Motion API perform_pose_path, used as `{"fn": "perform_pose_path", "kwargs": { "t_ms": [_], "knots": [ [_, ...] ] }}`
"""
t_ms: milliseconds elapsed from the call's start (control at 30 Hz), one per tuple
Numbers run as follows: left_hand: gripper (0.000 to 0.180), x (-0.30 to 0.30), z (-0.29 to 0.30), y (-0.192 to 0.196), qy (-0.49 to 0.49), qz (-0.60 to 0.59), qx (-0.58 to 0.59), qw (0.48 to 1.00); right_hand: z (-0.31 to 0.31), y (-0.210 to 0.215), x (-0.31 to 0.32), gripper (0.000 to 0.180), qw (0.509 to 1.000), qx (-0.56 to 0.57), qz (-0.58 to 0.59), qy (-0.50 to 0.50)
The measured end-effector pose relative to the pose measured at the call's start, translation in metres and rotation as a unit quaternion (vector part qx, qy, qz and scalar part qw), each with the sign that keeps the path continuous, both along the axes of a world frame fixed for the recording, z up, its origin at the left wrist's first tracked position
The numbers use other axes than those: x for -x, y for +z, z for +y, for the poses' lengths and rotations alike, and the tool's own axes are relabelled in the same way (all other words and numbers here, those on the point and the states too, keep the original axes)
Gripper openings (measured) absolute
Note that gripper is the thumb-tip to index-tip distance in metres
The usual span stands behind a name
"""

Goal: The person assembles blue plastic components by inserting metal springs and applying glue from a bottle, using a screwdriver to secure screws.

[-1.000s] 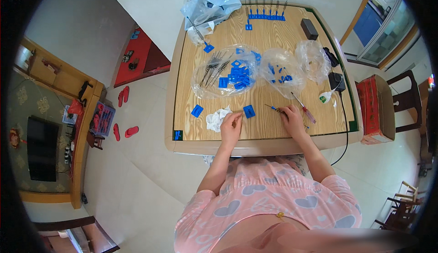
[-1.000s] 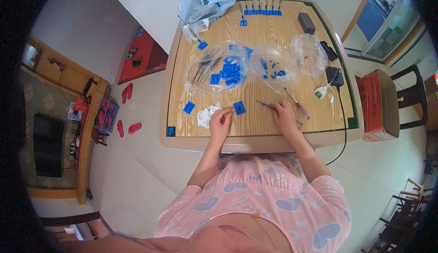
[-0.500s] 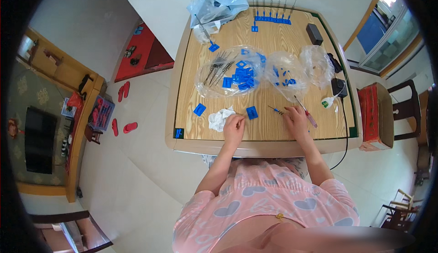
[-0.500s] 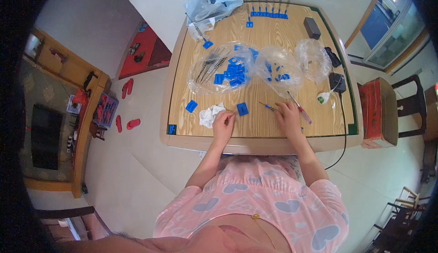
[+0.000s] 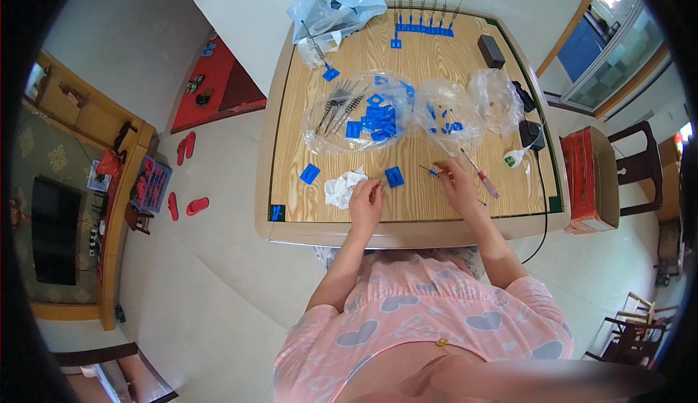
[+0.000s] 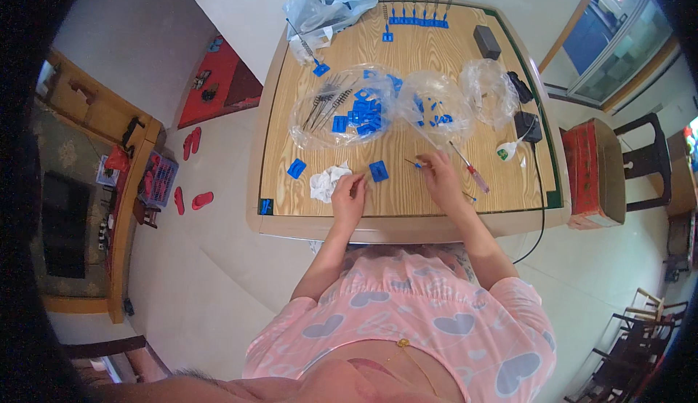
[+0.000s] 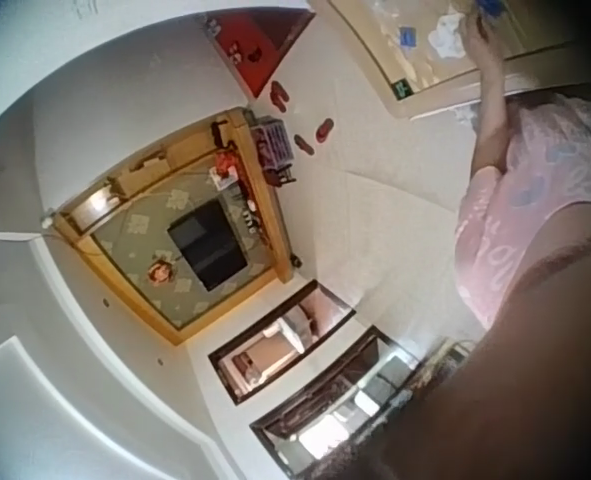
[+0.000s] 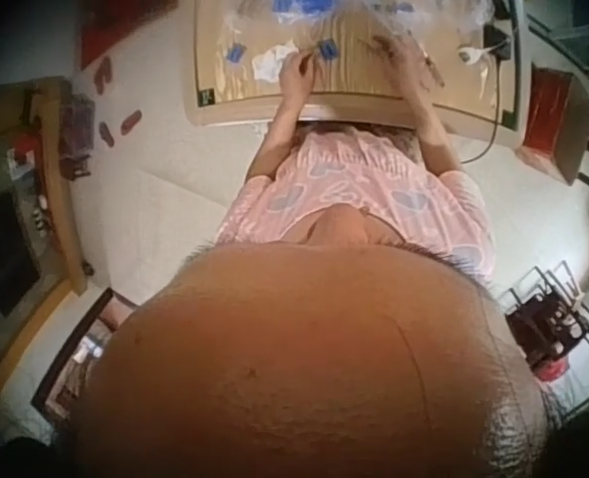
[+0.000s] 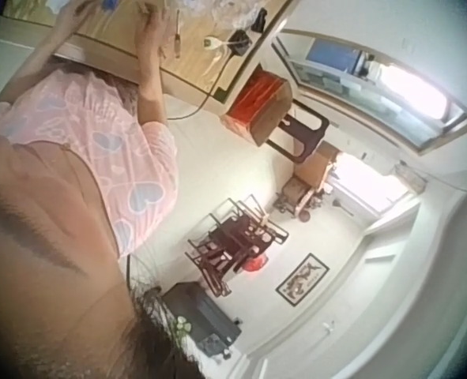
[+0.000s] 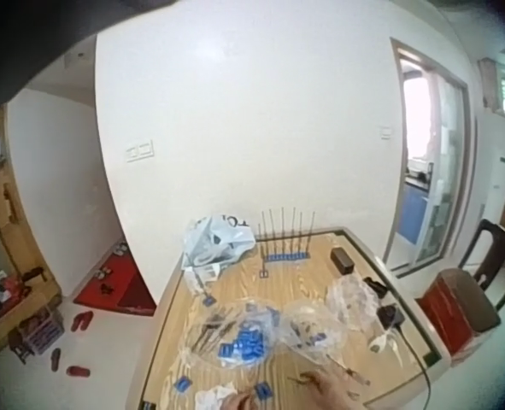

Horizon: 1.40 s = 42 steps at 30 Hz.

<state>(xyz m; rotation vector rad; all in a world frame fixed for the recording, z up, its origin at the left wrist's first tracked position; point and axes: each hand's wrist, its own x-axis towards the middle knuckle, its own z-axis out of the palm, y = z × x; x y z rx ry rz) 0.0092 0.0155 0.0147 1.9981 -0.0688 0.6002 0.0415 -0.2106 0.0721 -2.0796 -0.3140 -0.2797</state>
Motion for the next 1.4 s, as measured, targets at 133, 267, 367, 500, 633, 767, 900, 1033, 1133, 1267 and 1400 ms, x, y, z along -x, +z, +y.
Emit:
{"fn": "perform_pose_path", "kwargs": {
  "t_ms": [133,267,367,500,633,767,900,1033,1133,1267,1400],
  "knots": [
    [0.020,0.008,0.014,0.026,0.085,-0.145,-0.126,0.978,0.038,0.000,0.018,0.022,0.990,0.032,0.075,0.118],
    [0.025,0.021,0.052,0.033,0.114,0.069,-0.216,0.967,0.099,0.002,0.036,0.025,0.982,0.002,0.037,0.187],
    [0.022,0.030,0.066,0.018,-0.037,0.084,-0.113,0.989,0.132,-0.040,0.020,0.022,0.977,0.055,-0.053,0.197],
    [0.018,0.037,0.061,0.009,0.011,0.039,-0.072,0.997,0.136,-0.053,0.008,0.009,0.968,0.098,-0.030,0.228],
    [0.016,0.037,0.057,0.006,0.037,0.037,-0.080,0.995,0.131,-0.048,0.011,0.008,0.974,0.097,-0.012,0.204],
    [0.015,0.031,0.054,0.004,0.046,0.027,-0.079,0.995,0.127,-0.045,0.014,0.010,0.977,0.051,-0.051,0.200],
    [0.016,0.022,0.050,0.004,0.025,0.026,-0.079,0.996,0.115,-0.041,0.018,0.015,0.982,0.063,-0.042,0.176],
    [0.015,0.015,0.058,-0.004,0.073,0.016,-0.056,0.996,0.082,-0.002,0.030,0.011,0.984,-0.010,-0.080,0.156],
    [0.027,0.016,0.061,0.007,0.050,0.034,-0.097,0.993,0.026,0.027,0.021,0.018,0.979,-0.057,-0.185,-0.065],
    [0.048,0.019,0.048,0.025,0.079,0.000,-0.099,0.992,-0.077,0.018,-0.011,0.030,0.885,-0.111,-0.236,-0.386],
    [0.051,0.019,0.035,0.033,0.105,-0.058,-0.133,0.984,-0.160,-0.028,-0.029,0.042,0.897,0.037,-0.164,-0.408]
  ]
}}
